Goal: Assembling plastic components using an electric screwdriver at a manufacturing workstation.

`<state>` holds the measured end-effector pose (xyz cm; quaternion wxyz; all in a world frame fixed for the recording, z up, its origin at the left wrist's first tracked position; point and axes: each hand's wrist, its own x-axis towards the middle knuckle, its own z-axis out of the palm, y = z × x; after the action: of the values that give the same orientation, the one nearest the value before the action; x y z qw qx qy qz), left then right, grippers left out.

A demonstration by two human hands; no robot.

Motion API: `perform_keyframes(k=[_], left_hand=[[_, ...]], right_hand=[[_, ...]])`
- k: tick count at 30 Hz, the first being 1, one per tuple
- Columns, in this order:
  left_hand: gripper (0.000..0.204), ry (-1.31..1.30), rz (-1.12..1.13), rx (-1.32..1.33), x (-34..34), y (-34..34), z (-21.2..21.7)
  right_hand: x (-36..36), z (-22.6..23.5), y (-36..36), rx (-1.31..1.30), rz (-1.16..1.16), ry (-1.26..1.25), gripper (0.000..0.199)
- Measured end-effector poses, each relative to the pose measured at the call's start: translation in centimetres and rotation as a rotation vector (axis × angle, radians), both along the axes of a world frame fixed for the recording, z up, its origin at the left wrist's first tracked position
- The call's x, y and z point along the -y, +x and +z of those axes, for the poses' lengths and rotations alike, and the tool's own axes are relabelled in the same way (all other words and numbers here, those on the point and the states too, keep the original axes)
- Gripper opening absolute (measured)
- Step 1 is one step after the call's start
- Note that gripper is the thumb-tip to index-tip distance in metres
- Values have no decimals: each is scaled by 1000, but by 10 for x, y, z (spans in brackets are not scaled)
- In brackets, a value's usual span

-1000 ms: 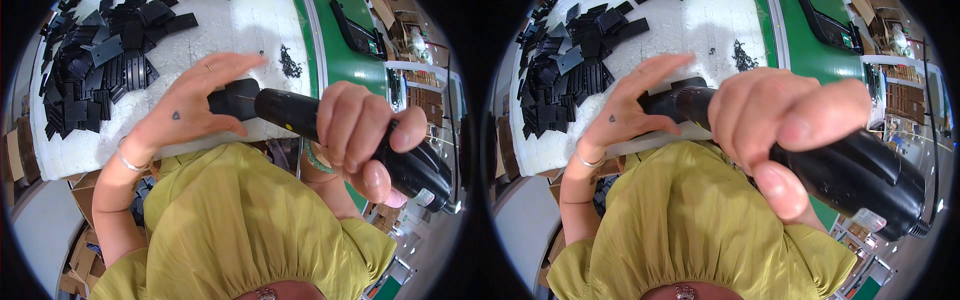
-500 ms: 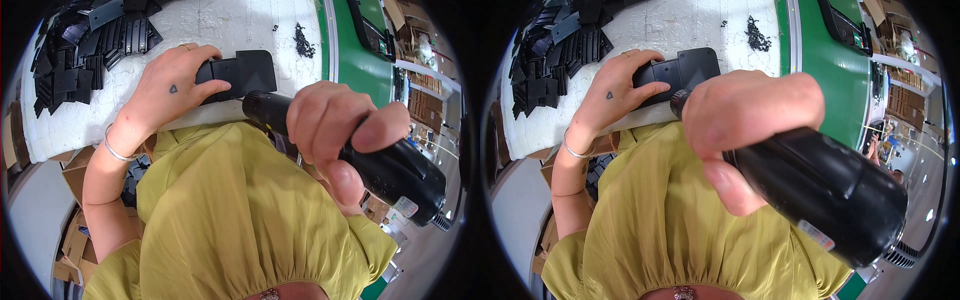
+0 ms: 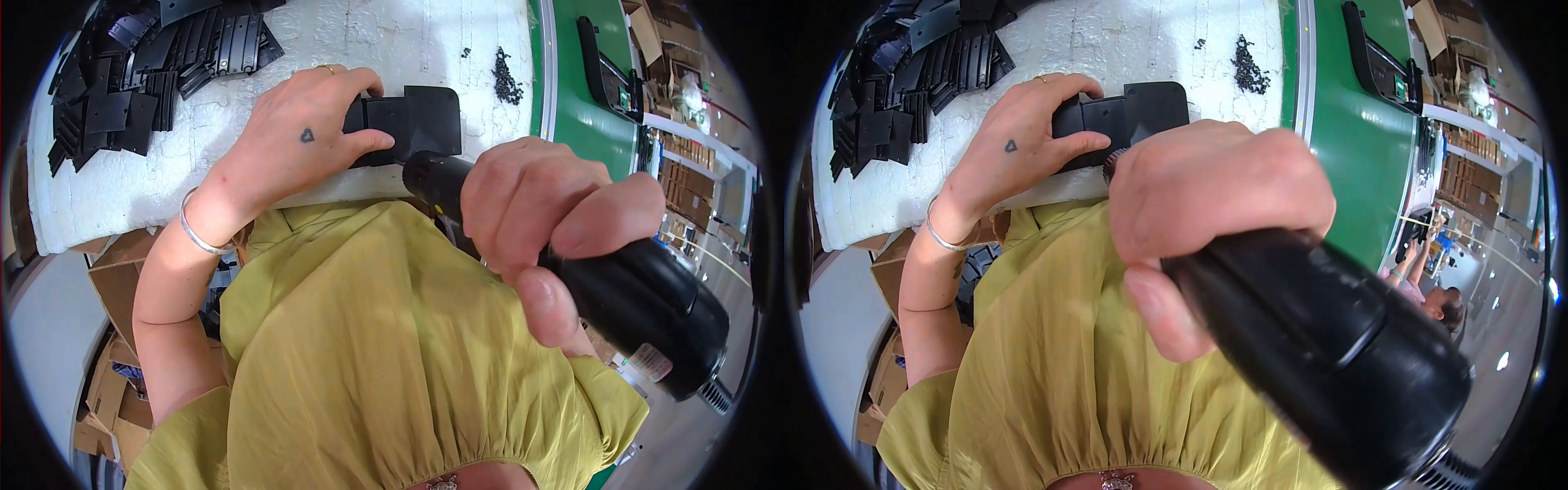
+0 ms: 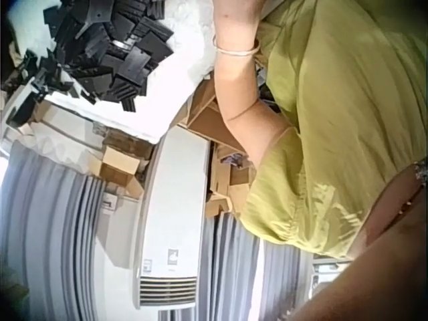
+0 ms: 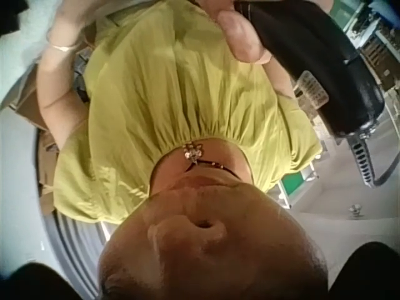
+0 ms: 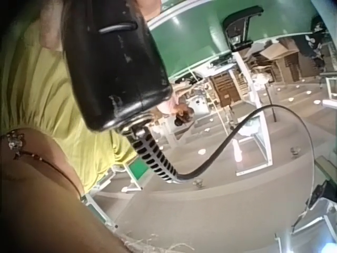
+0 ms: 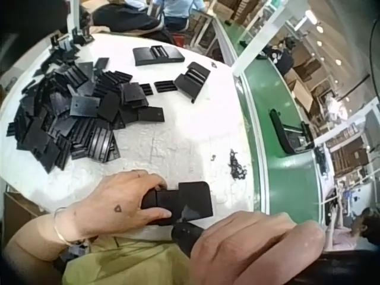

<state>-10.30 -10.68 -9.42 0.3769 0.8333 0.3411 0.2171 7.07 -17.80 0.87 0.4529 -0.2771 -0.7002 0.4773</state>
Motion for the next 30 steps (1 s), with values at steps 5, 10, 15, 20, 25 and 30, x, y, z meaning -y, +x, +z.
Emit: perform_keyframes(k=[5, 10, 15, 20, 25, 30], left_hand=[[36, -6, 8, -4, 1, -1, -2], [36, 27, 20, 62, 2, -1, -6], [36, 17, 18, 66, 4, -2, -8], [35, -1, 15, 54, 3, 0, -4], [36, 42, 40, 15, 0, 4, -4], [41, -90, 90, 121, -9, -1, -3]], right_hand=[[9, -4, -10, -144, -262, -80, 31], [-2, -6, 2, -18, -18, 20, 31], [-2, -14, -2, -52, 18, 58, 30], [-4, -8, -1, -13, 33, 26, 31], [-9, 1, 2, 37, 65, -9, 29], [0, 5, 8, -433, -172, 1, 28]])
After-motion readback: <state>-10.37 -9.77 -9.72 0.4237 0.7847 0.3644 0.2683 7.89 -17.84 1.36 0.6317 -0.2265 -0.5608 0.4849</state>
